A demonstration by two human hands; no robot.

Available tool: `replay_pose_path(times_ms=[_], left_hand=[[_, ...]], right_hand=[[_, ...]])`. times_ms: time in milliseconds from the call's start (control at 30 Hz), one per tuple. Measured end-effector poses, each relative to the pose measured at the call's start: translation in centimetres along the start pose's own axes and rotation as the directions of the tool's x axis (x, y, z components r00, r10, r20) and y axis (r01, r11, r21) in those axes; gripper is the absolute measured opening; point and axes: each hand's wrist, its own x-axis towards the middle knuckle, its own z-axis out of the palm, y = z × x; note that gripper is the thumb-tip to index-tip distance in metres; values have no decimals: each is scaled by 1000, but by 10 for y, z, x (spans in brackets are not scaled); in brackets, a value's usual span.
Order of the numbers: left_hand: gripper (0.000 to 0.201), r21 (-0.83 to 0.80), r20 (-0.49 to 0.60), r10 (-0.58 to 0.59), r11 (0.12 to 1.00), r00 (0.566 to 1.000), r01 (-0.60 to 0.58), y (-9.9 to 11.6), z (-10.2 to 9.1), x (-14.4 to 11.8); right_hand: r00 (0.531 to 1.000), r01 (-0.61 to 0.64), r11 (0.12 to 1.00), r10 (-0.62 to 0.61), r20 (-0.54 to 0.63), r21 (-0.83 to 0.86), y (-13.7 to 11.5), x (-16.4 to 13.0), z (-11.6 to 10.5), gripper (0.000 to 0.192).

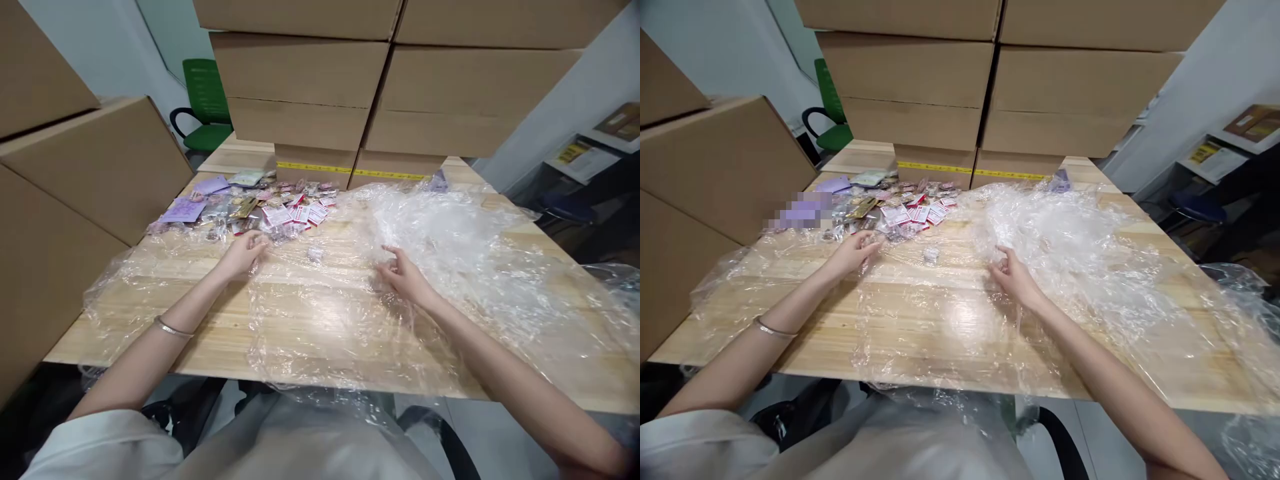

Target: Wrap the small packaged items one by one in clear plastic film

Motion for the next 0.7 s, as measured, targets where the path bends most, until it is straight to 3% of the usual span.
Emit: replay_pose_path(times_ms=[67, 167, 267, 333, 467, 567, 700], left_hand=[[68, 138, -50, -34, 990, 998, 41, 5, -12, -2], [89, 465, -176, 37, 884, 984, 50, 23, -24, -10], [70, 613, -233, 263, 787, 936, -69, 49, -24, -4], [51, 642, -147, 349, 745, 925, -179, 64, -16, 16], [35, 718, 95, 241, 656, 966, -234, 78, 3, 71], [38, 739, 165, 156, 634, 974, -227, 77, 14, 100], [46, 765, 224, 44, 611, 974, -204, 74, 18, 114]], right_hand=[[998, 42, 962, -50, -24, -268, -5, -10, 4, 79], [955, 102, 728, -262, -137, -678, -20, -26, 19, 73], [858, 267, 518, -512, -45, -813, -34, -35, 43, 56], [815, 411, 465, -574, 87, -784, -38, -33, 62, 53], [781, 568, 506, -582, 229, -650, -32, -20, 90, 58], [795, 575, 585, -563, 225, -572, -22, -15, 95, 58], [811, 563, 625, -543, 217, -541, -16, -14, 94, 58]])
